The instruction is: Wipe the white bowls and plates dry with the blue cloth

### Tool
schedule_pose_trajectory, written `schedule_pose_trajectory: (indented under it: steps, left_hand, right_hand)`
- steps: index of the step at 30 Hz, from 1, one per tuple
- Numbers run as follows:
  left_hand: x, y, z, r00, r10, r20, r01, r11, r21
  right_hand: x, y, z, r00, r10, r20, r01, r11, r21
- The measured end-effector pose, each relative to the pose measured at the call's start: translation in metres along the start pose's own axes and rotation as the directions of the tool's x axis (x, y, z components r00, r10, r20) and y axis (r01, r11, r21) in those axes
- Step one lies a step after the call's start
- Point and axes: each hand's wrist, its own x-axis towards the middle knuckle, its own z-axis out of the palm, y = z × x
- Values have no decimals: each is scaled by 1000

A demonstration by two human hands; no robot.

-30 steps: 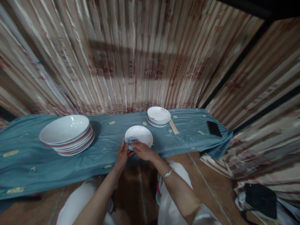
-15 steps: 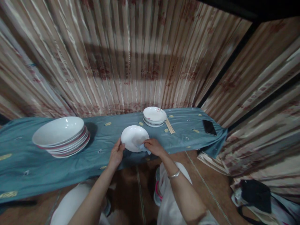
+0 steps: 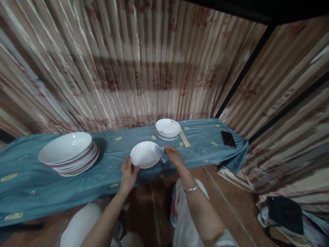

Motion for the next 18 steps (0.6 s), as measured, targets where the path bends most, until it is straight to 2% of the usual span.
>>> schedule_pose_trajectory:
  steps: [2,4,7,11,18]
  left_hand:
    - [-5,3,2,990,139,30,-142,984,112]
    - [-10,8,4,953,271,134,-293,938,188]
    - [-14,15,8,891,352,286,-426,864,266]
    - [-13,21,10,860,346,374,-467,829,307]
    - [-5,28,12,838,347,421,-475,843,251]
  right_hand:
    - [1,0,2,1000,8,17,-9,1000,18]
    - [2,0,4,999,15,31,-16,1000,19]
    - [4,0,6,999,15,45,-15,1000,3]
    - [7,1,6,998,17,57,-15,1000,-26]
    - [11,5,5,1000,4,29,-2,999,-38]
